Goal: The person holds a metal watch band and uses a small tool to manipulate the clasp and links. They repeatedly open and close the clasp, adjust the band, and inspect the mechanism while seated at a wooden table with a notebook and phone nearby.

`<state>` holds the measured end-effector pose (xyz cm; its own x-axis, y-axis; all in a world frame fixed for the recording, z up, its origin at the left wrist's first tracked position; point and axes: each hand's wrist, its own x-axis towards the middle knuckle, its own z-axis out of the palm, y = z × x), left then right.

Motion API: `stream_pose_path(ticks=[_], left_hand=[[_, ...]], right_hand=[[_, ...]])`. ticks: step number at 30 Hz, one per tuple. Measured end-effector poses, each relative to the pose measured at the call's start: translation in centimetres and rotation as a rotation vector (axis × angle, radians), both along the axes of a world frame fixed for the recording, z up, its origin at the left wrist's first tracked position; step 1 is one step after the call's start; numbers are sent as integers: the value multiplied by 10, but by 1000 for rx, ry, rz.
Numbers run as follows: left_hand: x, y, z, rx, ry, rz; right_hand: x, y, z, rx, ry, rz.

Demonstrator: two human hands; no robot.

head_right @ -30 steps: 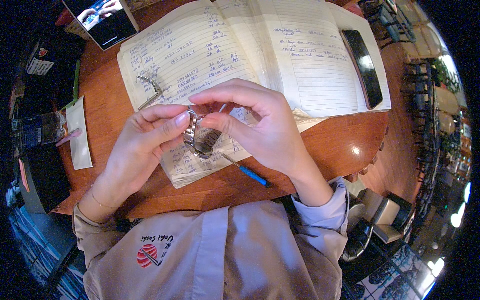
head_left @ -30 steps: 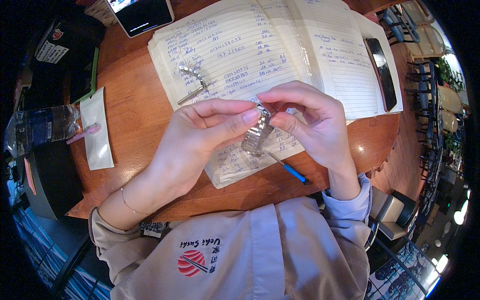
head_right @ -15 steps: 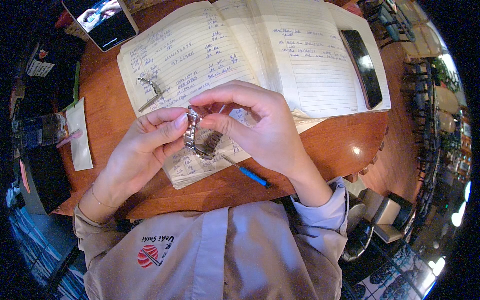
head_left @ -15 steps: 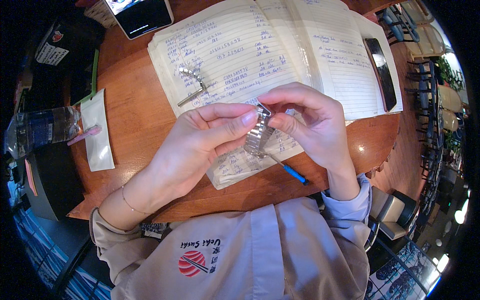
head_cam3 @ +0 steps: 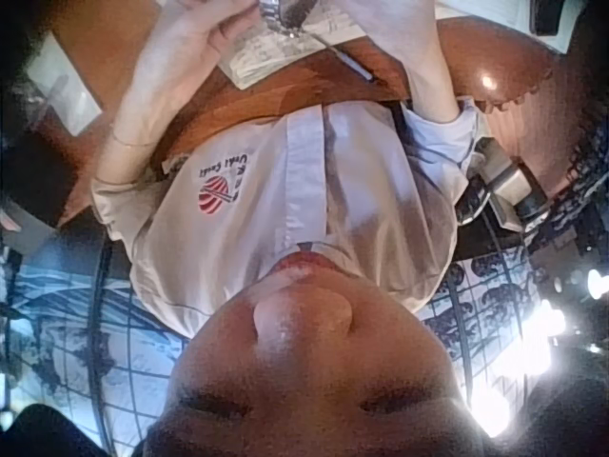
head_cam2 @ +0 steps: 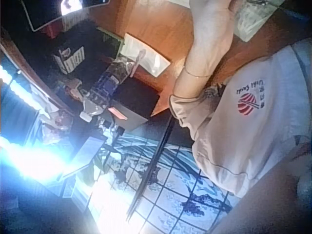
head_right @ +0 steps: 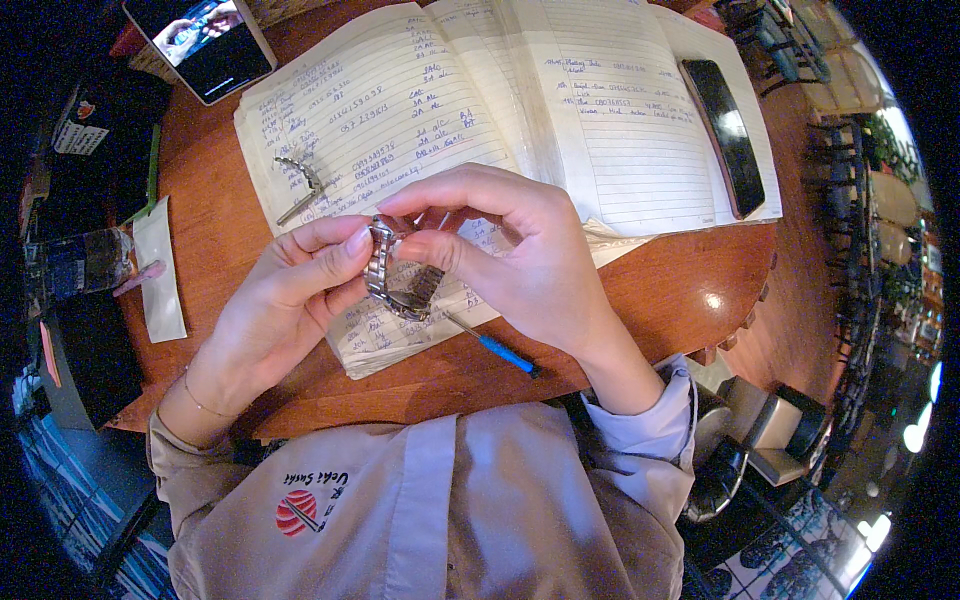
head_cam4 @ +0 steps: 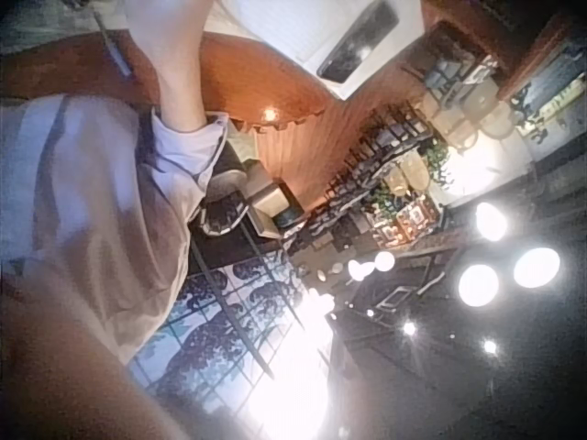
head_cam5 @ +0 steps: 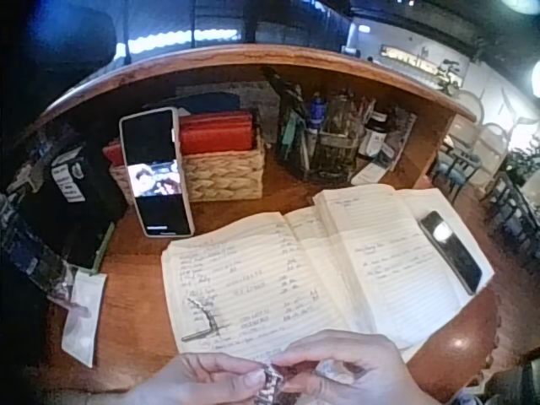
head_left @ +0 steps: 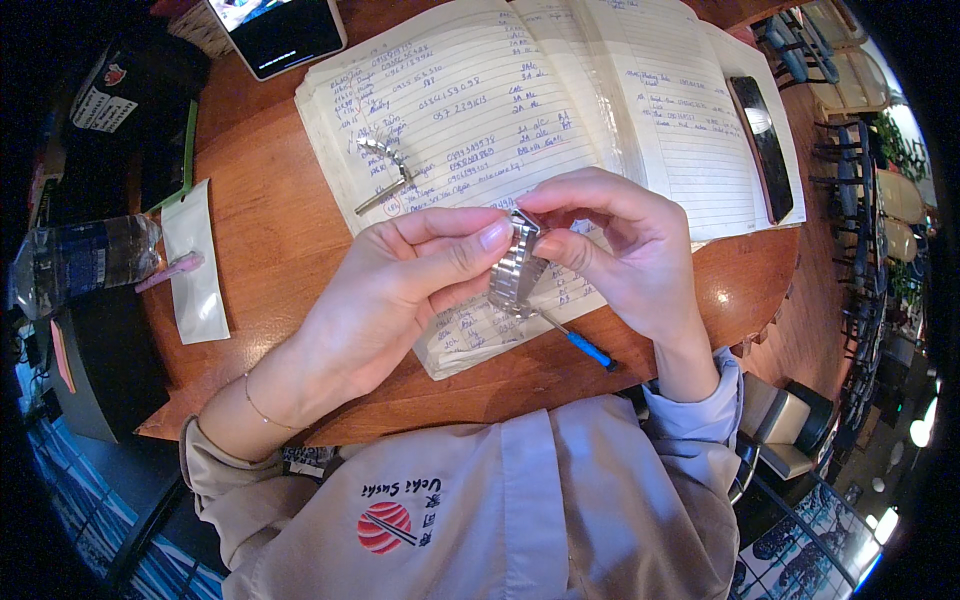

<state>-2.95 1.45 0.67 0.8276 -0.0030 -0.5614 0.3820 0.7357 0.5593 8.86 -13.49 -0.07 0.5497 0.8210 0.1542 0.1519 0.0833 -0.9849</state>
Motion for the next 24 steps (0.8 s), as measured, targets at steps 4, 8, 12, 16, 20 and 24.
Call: stream_pose_path(ticks=[4, 8, 12, 16, 20, 24], left_hand=[[-1, 0, 1, -8, 6, -1], [-1, -1, 2, -29, -13, -4], [-1, -1, 1, -15, -4, -2], [-1, -1, 1, -24, 0, 6], [-1, -1, -1, -29, -4, 8], [-1, -1, -1, -36, -10, 11]], right_hand=[[-1, -1, 0, -8, 7, -3], [-1, -1, 1, -4, 16, 5], [0, -1, 0, 21, 32, 17], [-1, -1, 1, 32, 54, 32], [-1, -1, -1, 33, 89, 36], [-2, 0, 1, 23, 106, 31]])
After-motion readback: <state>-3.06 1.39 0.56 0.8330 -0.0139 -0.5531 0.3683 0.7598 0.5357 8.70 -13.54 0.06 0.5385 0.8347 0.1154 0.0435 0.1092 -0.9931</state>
